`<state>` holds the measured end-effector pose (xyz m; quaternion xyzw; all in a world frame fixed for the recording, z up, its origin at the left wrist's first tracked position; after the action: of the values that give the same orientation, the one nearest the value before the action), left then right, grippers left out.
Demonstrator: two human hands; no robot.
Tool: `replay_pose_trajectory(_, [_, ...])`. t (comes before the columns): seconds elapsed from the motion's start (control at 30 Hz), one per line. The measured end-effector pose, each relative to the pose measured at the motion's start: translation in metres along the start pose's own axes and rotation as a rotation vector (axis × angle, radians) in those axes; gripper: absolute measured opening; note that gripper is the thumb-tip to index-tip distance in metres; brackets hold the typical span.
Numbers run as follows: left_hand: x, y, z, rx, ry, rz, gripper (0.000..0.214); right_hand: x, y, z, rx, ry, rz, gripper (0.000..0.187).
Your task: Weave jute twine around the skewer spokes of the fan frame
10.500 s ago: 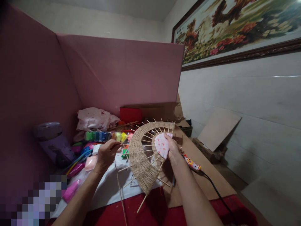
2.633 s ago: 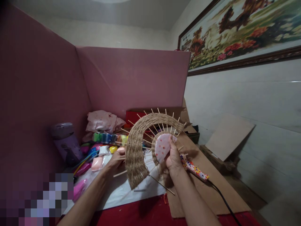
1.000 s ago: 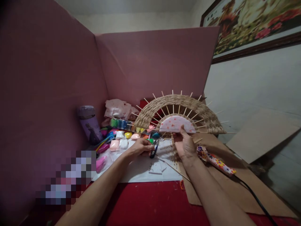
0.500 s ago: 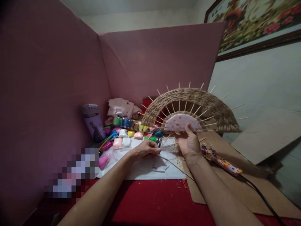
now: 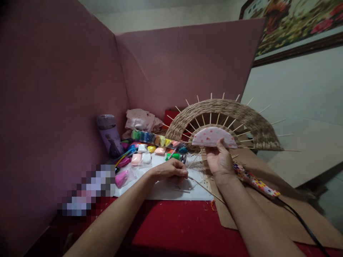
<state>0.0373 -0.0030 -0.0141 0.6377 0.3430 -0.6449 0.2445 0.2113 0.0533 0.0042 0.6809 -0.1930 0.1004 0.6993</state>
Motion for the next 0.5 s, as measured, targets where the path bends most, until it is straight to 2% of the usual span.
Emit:
replay_pose_trajectory(0.07, [0.001,-0.002,-0.001,-0.059,0.006,-0.015,0.042,0.001,0.0,-0.001,-0.011,-0.012,0.003,0.008])
replay_pose_trajectory(0.3, [0.013,-0.02,-0.009,-0.439,0.069,0.053,0.034,0.009,-0.006,-0.008,-0.054,-0.023,-0.02,0.015])
replay_pose_trajectory(0.4, [0.016,-0.027,-0.01,-0.505,0.069,0.086,0.031,0.009,-0.008,-0.01,-0.026,-0.018,0.009,0.011])
replay_pose_trajectory(0.5, [0.017,-0.028,-0.009,-0.475,0.044,0.088,0.025,0.009,-0.008,-0.01,-0.003,-0.02,0.027,0.01])
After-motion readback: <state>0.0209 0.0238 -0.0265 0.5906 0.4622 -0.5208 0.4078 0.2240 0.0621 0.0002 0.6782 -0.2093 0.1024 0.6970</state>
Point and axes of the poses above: each hand's wrist, its own z-axis away from the middle knuckle, its own y-axis out of the palm, x = y × z, the point moved 2 cm from there along -z, towards the middle knuckle, and after that the axes turned 11 degrees about y, right-handed, at the moved point
